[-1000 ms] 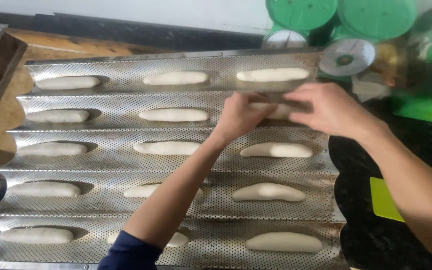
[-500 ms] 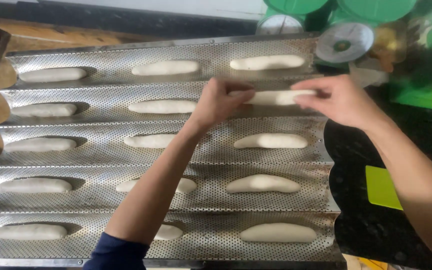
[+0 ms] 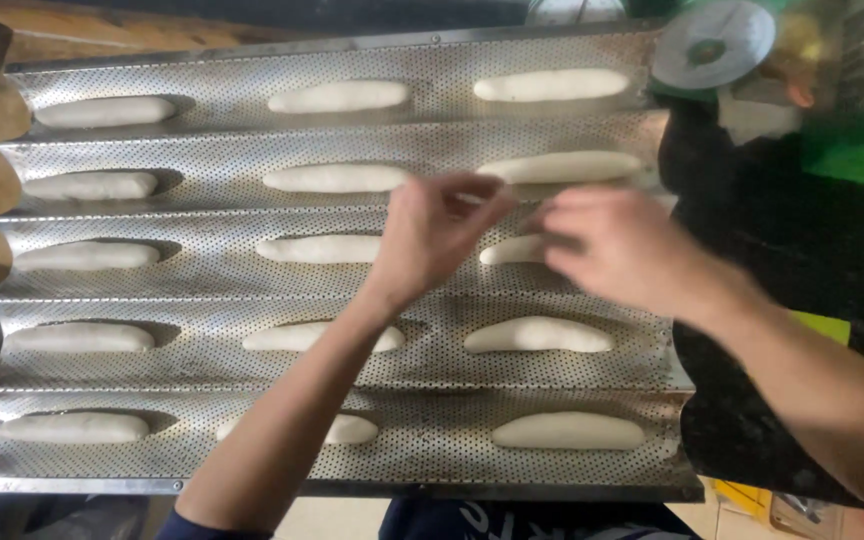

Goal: The person arranges elongated dough pieces onto a perforated metal tray, spacing them evenly in rows. The person then slides the filled tray onto a metal rack and repeats the process with another tray.

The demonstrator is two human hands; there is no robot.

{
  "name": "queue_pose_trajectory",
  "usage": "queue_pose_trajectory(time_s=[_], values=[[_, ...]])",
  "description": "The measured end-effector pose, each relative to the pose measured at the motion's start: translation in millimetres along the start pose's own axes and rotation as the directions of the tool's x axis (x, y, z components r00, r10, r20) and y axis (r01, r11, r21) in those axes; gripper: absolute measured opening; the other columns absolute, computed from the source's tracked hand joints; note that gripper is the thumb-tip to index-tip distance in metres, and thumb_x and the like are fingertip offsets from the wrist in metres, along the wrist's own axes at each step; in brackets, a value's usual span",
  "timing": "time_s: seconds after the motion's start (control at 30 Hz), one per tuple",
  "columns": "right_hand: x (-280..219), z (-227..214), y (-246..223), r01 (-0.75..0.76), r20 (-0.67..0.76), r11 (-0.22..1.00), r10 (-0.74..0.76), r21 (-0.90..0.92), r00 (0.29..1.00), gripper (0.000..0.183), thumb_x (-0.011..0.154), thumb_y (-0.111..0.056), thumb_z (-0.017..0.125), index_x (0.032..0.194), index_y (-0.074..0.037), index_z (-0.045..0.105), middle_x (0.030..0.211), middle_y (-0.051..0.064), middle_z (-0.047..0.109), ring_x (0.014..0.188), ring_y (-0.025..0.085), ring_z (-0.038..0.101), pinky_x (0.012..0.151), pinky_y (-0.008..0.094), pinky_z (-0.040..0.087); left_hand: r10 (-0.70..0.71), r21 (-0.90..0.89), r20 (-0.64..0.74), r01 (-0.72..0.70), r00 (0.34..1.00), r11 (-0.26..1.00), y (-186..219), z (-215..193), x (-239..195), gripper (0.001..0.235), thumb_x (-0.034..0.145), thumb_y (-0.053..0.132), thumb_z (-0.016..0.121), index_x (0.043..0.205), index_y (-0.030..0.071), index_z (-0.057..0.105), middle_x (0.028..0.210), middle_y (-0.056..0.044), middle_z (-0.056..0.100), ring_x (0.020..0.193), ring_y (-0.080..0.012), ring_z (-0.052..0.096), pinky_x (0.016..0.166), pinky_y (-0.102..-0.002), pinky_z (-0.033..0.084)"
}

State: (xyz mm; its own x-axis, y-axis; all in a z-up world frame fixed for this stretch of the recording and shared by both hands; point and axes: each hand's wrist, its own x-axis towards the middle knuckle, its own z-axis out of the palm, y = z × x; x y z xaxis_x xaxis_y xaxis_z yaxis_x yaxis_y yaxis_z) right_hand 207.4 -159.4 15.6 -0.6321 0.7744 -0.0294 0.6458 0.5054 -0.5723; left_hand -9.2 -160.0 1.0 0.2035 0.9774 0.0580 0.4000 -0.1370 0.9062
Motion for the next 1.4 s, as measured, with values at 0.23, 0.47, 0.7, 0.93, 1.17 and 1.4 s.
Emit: queue_pose_trajectory(time_s=[0.23,0.47,0.7,0.93,1.17,1.4], values=[[4.4,13.4,2.0,0.090,-0.030,0.987,-0.095,-0.132,0.995,0.014,0.088,-0.018,0.069,0.081,-0.005,0.071,0.076,0.006,0.059,0.074,0.025,0.060,0.065,0.041,0.049,0.010,0.135,0.059,-0.018,0.998,0.991,-12.6,33.2,-11.0,0.044,0.102,0.035,0.053,0.066,0.011,0.061,0.059,-0.004,0.065,0.049,-0.0154,0.050,0.049,-0.036,0.040],[-39.7,6.1,42.5,-0.047,-0.096,0.996,0.040,-0.073,0.995,0.047,0.077,-0.018,0.080,0.121,-0.002,0.070,0.120,0.015,0.069,0.105,0.029,0.068,0.098,0.040,0.050,-0.173,-0.038,0.282,0.191,0.944,0.981,-1.3,46.3,-5.5,0.035,0.090,0.031,0.071,0.108,0.001,0.077,0.082,-0.013,0.081,0.048,-0.0102,0.063,0.037,-0.021,0.050],[-43.5,-23.2,38.5,-0.312,0.068,0.772,0.332,0.553,0.941,0.046,0.090,-0.020,0.061,0.134,-0.008,0.066,0.102,0.010,0.072,0.074,0.020,0.066,0.070,0.026,0.050,-0.183,-0.438,0.267,0.288,0.946,0.852,37.1,12.9,-3.0,0.043,0.088,0.027,0.068,0.112,-0.008,0.073,0.100,-0.024,0.079,0.066,-0.0194,0.077,0.059,-0.021,0.068],[-56.4,-8.1,35.9,-0.397,-0.061,0.902,0.412,0.166,0.909,0.031,0.087,-0.018,0.074,0.118,-0.014,0.075,0.083,0.004,0.079,0.047,0.011,0.057,0.040,0.025,0.040,-0.459,-0.185,0.317,0.528,0.830,0.829,8.8,17.7,-2.9,0.030,0.088,0.019,0.073,0.110,-0.001,0.077,0.100,-0.018,0.082,0.067,-0.0165,0.075,0.064,-0.021,0.066],[-65.8,1.8,47.6,-0.322,-0.172,0.947,0.320,0.020,0.932,0.031,0.088,-0.022,0.074,0.116,-0.011,0.076,0.114,0.012,0.072,0.052,0.014,0.054,0.047,0.027,0.047,-0.273,0.337,-0.026,0.266,0.962,0.903,-24.5,13.6,-9.7,0.038,0.076,0.044,0.092,0.067,0.013,0.072,0.060,0.000,0.071,0.054,-0.0107,0.063,0.058,-0.027,0.053],[-58.8,2.5,-19.8,0.059,-0.205,0.998,-0.055,0.012,0.977,0.018,0.089,-0.016,0.073,0.103,-0.006,0.077,0.103,0.012,0.076,0.091,0.023,0.072,0.090,0.035,0.058,-0.093,0.118,0.075,0.084,0.993,0.990,-0.8,-11.9,-50.9,0.032,0.093,0.040,0.069,0.087,0.009,0.076,0.073,-0.005,0.078,0.053,-0.0088,0.066,0.044,-0.021,0.054]])
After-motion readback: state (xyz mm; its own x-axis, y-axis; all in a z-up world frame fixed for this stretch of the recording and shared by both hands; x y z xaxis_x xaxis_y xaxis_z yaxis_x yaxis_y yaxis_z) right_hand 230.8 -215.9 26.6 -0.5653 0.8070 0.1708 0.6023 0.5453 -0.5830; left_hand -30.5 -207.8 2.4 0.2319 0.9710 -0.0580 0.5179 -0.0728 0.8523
